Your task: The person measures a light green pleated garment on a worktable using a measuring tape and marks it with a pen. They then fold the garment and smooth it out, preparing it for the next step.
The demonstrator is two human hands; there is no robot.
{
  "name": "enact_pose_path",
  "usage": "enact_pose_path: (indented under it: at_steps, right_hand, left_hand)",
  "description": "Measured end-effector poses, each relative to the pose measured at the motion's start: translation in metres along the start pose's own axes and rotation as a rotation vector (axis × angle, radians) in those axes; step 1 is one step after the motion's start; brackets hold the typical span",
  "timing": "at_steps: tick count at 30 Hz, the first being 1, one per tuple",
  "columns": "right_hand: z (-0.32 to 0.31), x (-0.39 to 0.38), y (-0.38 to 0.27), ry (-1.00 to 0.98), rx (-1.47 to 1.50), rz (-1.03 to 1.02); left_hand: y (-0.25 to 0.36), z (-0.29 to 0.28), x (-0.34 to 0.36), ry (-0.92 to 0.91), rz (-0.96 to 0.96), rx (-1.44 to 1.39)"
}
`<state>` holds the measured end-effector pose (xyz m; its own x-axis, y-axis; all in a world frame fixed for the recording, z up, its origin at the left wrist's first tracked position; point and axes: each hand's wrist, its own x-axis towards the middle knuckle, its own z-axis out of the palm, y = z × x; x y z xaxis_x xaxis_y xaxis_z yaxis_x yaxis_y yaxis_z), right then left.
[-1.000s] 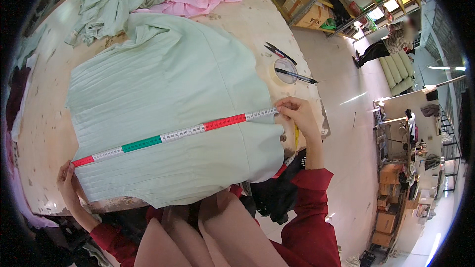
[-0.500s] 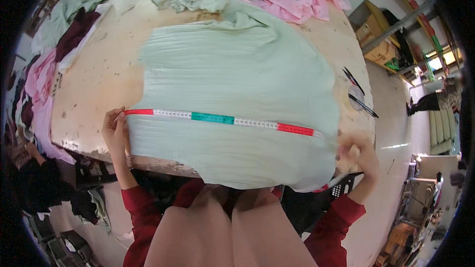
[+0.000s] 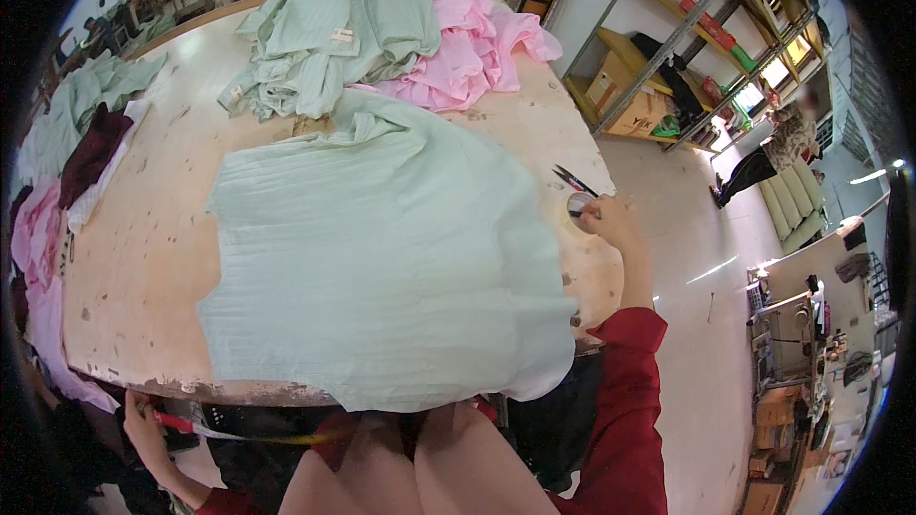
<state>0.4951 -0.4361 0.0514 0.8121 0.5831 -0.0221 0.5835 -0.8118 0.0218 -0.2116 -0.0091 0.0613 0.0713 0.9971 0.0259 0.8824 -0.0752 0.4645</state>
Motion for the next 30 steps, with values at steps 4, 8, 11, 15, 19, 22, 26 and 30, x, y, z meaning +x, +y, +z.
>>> enact_pose_path:
  at_steps: [4, 8, 11, 15, 19, 22, 26, 30]
  right_hand:
    - [-0.009, -0.009, -0.013, 0.068, 0.074, -0.007]
    - [-0.011, -0.028, -0.019, 0.282, 0.430, 0.146]
    - [-0.005, -0.048, -0.024, 0.146, 0.329, 0.046]
    - [-0.018, -0.063, -0.048, 0.214, 0.525, -0.095]
    - [-0.056, -0.071, -0.100, 0.151, 1.126, -0.250]
    - [-0.069, -0.066, -0.157, -0.376, 1.358, -0.358]
    - [-0.049, -0.036, -0.230, 0.057, 1.439, -0.395]
    - [-0.024, -0.029, -0.258, 0.346, 1.232, -0.556]
  left_hand:
    - [0.051, 0.004, -0.019, 0.080, 0.196, 0.431]
    - [0.166, 0.042, -0.042, -0.146, 0.689, -0.135]
    - [0.247, 0.076, -0.061, -0.384, 1.010, -0.210]
    - [0.328, 0.118, -0.076, -0.668, 1.302, -0.422]
    - [0.371, 0.156, -0.097, -0.718, 1.312, -0.732]
    - [0.373, 0.172, -0.093, -0.990, 1.266, -0.881]
    - [0.358, 0.181, -0.074, -1.421, 0.734, -0.955]
    - [0.352, 0.192, -0.061, -0.766, 1.119, -0.707]
